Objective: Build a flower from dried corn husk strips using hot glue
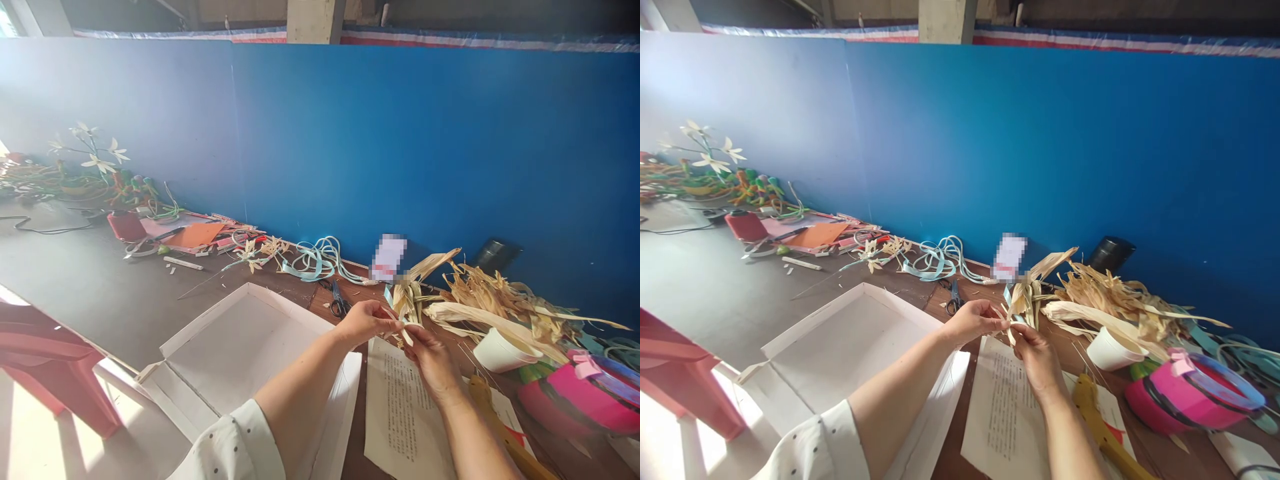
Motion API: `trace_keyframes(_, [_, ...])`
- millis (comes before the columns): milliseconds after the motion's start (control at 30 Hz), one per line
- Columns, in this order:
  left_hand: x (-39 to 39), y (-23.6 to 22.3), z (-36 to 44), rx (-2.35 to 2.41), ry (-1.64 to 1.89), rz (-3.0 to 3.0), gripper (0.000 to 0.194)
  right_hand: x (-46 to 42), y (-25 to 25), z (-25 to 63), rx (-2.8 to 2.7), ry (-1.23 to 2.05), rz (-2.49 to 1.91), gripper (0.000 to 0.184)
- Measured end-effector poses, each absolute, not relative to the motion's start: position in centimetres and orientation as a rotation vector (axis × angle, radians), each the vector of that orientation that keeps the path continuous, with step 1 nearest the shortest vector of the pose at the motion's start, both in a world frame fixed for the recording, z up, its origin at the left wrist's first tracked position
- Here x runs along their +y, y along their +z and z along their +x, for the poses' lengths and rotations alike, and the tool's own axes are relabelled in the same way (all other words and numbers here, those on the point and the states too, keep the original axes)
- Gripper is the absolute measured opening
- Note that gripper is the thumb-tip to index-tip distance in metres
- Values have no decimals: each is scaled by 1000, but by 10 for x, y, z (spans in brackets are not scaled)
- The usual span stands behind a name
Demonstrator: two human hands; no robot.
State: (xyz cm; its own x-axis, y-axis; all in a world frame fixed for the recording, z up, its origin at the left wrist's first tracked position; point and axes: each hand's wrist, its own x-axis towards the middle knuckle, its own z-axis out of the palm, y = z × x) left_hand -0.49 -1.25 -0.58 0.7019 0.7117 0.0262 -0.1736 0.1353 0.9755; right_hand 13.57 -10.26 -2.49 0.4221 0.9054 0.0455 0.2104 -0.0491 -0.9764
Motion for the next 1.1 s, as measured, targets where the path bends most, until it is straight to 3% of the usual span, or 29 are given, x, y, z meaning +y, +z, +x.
trace_keyframes(900, [-16, 1, -7, 580, 759, 1235, 57, -99, -38, 144, -997, 836, -1389, 21])
trace_keyframes(1100, [-16, -1, -6, 518, 722, 1225, 53, -100, -30, 137, -962, 861, -1335, 22])
